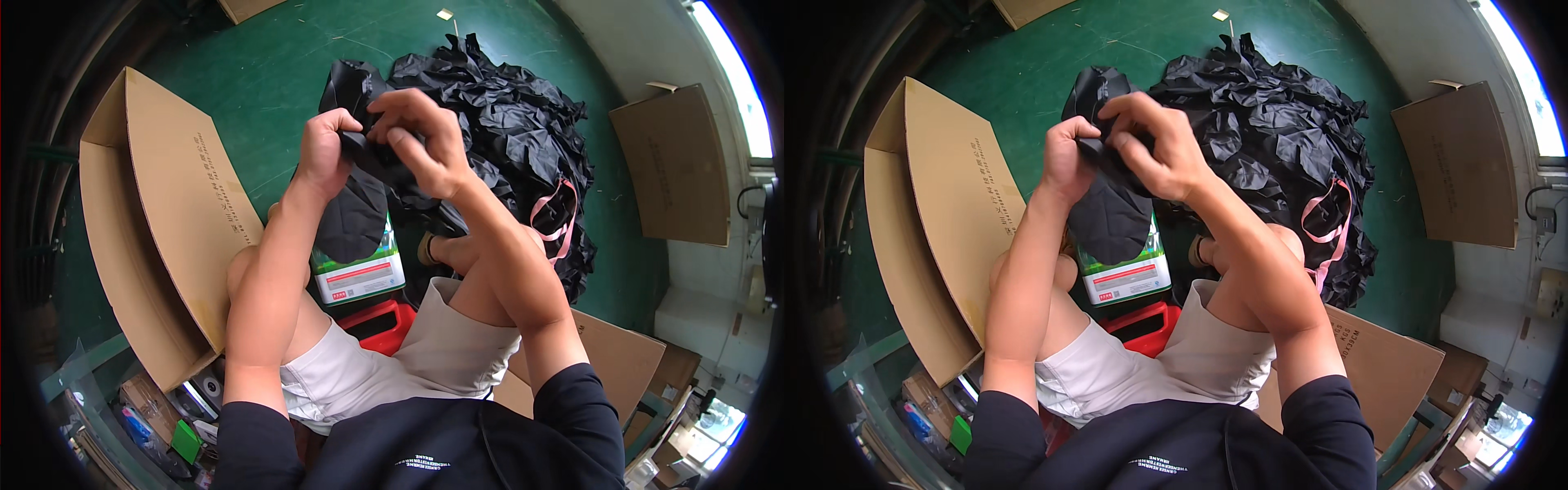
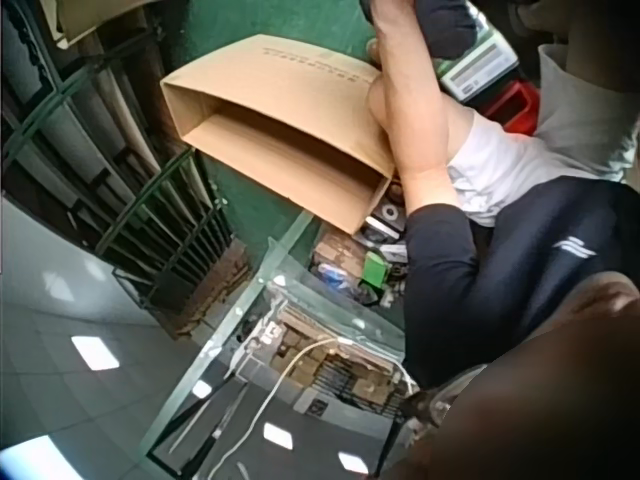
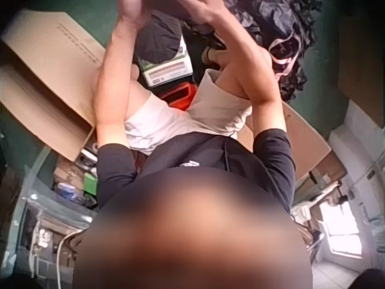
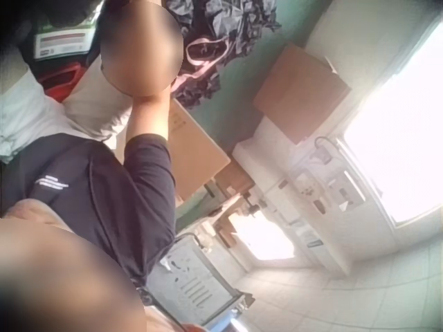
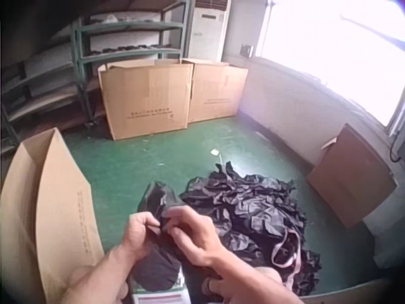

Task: Inspect and sort black fabric bags from a pile.

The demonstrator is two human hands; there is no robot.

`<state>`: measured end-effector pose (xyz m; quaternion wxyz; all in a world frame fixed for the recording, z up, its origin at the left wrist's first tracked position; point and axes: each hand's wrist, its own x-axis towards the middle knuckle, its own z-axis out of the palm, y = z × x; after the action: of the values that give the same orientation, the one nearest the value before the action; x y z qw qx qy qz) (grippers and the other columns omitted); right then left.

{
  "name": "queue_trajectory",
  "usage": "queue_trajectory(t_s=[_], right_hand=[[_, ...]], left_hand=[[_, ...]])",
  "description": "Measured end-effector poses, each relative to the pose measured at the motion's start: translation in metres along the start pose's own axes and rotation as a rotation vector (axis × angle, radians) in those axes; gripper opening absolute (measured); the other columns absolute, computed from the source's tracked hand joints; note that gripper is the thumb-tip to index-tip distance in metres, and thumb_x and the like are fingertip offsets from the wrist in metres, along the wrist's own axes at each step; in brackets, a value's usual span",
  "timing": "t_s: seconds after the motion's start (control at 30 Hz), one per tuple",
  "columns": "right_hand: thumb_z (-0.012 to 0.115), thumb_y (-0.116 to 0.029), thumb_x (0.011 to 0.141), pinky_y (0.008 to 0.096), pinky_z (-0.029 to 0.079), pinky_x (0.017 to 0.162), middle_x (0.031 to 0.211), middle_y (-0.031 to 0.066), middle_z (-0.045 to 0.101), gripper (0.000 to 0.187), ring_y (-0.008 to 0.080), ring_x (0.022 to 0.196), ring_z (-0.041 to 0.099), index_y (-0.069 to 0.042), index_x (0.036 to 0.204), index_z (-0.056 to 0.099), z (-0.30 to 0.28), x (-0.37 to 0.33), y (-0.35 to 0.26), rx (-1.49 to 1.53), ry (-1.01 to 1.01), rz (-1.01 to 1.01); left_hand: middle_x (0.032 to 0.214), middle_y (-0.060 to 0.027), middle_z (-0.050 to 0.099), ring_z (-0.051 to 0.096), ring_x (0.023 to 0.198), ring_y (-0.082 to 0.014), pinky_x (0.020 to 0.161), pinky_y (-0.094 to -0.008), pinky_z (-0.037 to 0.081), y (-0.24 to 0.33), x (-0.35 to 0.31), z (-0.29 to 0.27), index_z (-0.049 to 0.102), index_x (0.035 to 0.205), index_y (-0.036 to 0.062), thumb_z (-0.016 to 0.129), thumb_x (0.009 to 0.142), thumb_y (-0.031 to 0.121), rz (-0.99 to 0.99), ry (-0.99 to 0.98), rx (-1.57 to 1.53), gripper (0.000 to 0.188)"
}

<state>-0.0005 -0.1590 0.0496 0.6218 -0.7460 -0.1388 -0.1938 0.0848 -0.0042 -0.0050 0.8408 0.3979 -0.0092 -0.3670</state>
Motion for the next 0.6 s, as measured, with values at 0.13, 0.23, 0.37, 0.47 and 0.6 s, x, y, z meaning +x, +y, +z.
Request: queue_trajectory(t_s=[0.13,0.23,0.37,0.47,0.6], right_hand=[[0.06,0.001,0.071,0.0322,0.051,0.08,0.104,0.009,0.061,0.04,0.0184,0.097,0.059,-0.001,0.111,0.062,-0.015,0.007,0.005,-0.16,0.222,0.033],[0.065,-0.003,0.066,0.0346,0.043,0.097,0.121,0.0085,0.058,0.055,0.0214,0.122,0.05,-0.008,0.121,0.061,-0.022,0.015,0.0,-0.435,0.157,-0.159],[0.067,-0.004,0.061,0.0405,0.038,0.103,0.125,0.0106,0.058,0.031,0.0291,0.126,0.047,-0.004,0.092,0.064,-0.036,0.01,0.015,-0.512,-0.099,-0.161],[0.068,-0.001,0.064,0.0367,0.043,0.096,0.12,0.0111,0.061,0.021,0.0287,0.113,0.056,-0.002,0.075,0.051,-0.025,0.01,0.012,-0.396,-0.113,-0.024],[0.067,-0.002,0.073,0.032,0.049,0.077,0.1,0.0143,0.064,0.019,0.0224,0.084,0.06,0.001,0.074,0.048,-0.02,0.009,0.019,-0.28,-0.016,0.12]], left_hand=[[0.078,-0.0036,0.059,0.055,0.074,-0.0128,0.077,-0.0275,0.046,0.002,-0.009,-0.011,0.062,0.084,0.0015,0.052,0.072,-0.001,0.219,-0.132,0.369,0.016],[0.08,-0.002,0.056,0.053,0.073,-0.0107,0.075,-0.025,0.044,0.004,-0.012,-0.009,0.063,0.082,-0.0006,0.054,0.069,-0.001,0.319,-0.15,0.582,0.016],[0.089,-0.0022,0.058,0.051,0.077,-0.0086,0.076,-0.0225,0.043,0.027,-0.03,0.022,0.067,0.097,-0.0019,0.057,0.068,0.001,0.02,0.006,0.424,0.031],[0.11,-0.0084,0.064,0.059,0.102,-0.0151,0.095,-0.0264,0.044,0.045,-0.02,0.01,0.059,0.119,-0.0035,0.051,0.069,0.002,-0.014,-0.24,0.578,0.051],[0.11,-0.0072,0.064,0.058,0.106,-0.0142,0.1,-0.0264,0.041,0.047,-0.026,0.02,0.059,0.121,-0.0004,0.063,0.071,0.004,0.212,-0.172,0.714,0.05]])
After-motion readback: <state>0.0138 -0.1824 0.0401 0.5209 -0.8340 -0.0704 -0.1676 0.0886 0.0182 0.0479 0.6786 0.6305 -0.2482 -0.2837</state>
